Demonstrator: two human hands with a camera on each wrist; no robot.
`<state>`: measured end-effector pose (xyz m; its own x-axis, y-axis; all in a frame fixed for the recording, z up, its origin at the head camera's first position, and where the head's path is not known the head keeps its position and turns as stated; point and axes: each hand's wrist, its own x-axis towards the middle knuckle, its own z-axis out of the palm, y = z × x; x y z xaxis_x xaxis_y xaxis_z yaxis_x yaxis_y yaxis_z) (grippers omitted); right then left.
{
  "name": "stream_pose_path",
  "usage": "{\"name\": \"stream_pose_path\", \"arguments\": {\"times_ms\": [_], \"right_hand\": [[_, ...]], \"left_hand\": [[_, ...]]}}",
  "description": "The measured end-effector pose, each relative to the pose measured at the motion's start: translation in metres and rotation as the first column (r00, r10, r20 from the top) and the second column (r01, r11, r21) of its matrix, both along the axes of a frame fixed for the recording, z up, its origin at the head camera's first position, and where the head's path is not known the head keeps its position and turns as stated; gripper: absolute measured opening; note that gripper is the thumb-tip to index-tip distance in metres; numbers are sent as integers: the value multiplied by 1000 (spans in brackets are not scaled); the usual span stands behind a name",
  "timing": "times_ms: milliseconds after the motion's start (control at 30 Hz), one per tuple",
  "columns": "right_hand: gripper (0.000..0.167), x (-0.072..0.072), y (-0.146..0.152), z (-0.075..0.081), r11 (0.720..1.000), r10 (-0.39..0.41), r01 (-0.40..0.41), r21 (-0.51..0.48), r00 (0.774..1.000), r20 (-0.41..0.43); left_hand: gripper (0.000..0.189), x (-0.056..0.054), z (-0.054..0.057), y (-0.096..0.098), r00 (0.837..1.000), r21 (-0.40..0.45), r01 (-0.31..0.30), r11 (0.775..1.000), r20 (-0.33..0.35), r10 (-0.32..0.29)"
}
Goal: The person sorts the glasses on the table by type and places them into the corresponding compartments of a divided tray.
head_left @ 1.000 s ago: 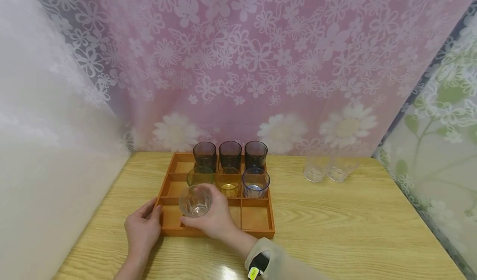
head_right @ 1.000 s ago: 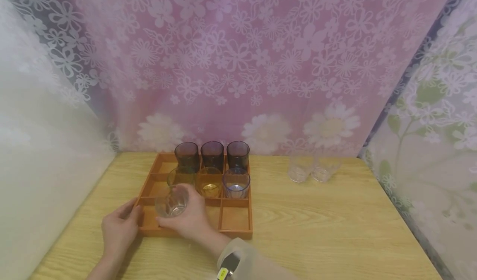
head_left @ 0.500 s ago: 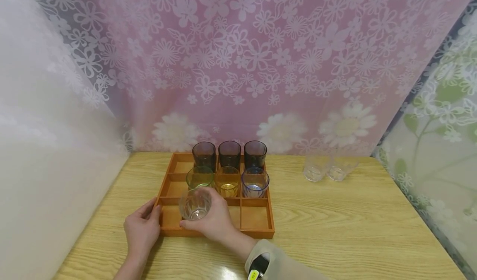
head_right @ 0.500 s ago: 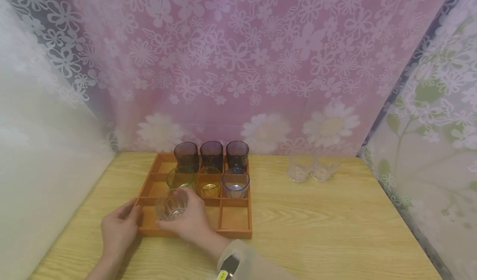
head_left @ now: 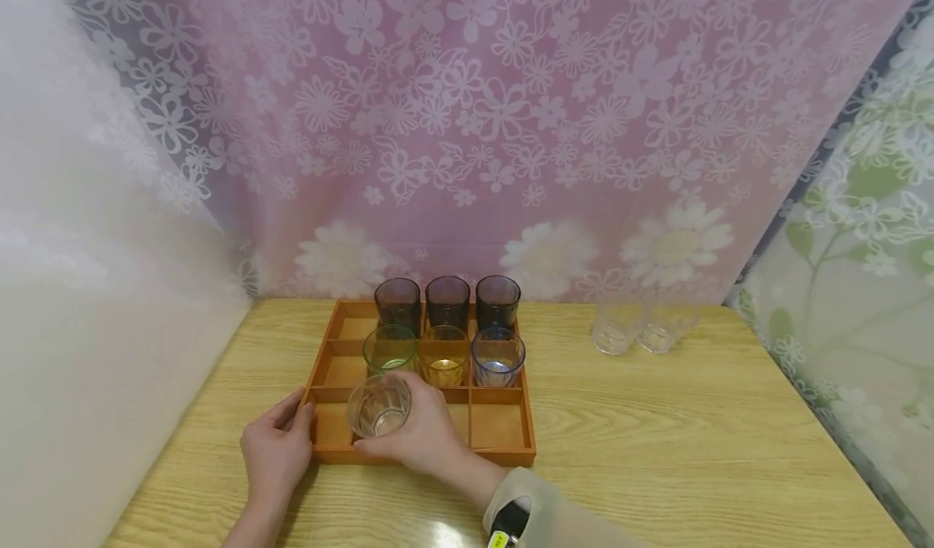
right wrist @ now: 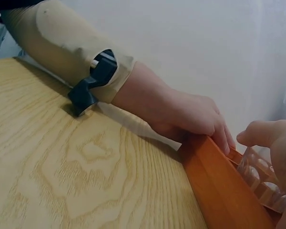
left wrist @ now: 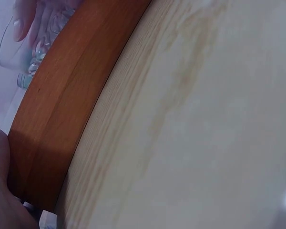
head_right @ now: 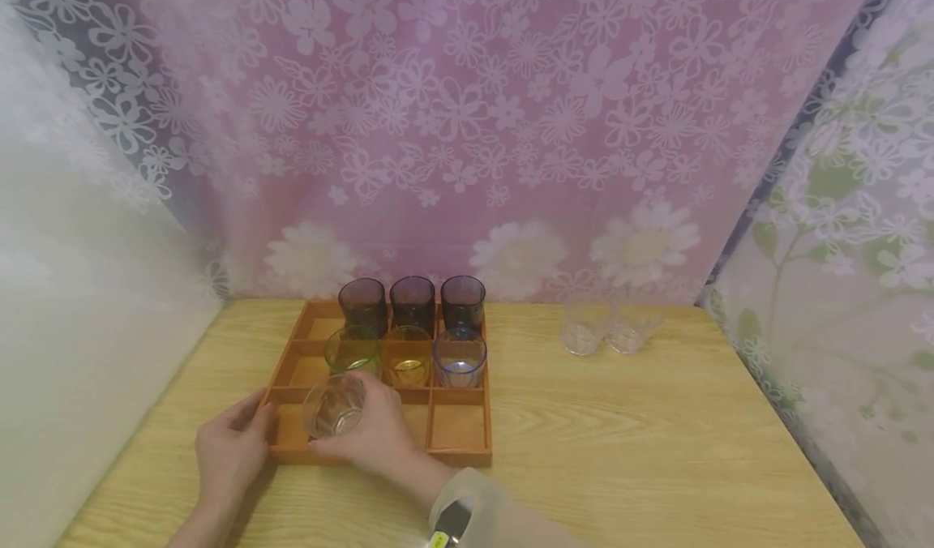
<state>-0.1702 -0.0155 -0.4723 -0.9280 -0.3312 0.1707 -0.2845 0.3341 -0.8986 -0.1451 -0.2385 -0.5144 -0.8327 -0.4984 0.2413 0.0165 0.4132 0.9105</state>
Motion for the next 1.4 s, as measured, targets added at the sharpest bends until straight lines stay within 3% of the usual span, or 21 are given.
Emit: {"name": "stream_pose_path", "arguments": {"times_ms": [300, 567, 800, 1033, 1167, 1400], "right_hand": [[91, 0, 6, -3, 999, -32, 33, 6, 997, -68], [92, 2, 15, -1, 999, -48, 47, -12, 997, -54], [91, 1, 29, -3, 990, 22, -25, -136, 999, -22], [85, 0, 50, -3, 953, 64, -63, -298, 998, -5], [76, 1, 65, 0, 951, 35, -45, -305, 999, -36], [76, 5, 96, 6, 959, 0, -16, -283, 998, -55]], "left_hand": [[27, -2, -1, 2, 1000, -11, 5, 1000, -1, -5], [27, -3, 2, 5, 1000, 6, 16, 1000, -4, -16], [27, -3, 1, 3, 1000, -7, 9, 1000, -4, -9], [27, -1, -3, 1, 1000, 8, -11, 1000, 7, 11], [28, -1, -3, 2, 1000, 27, -14, 1000, -6, 14], [28, -1, -2, 3, 1000, 47, -2, 999, -7, 2]]}}
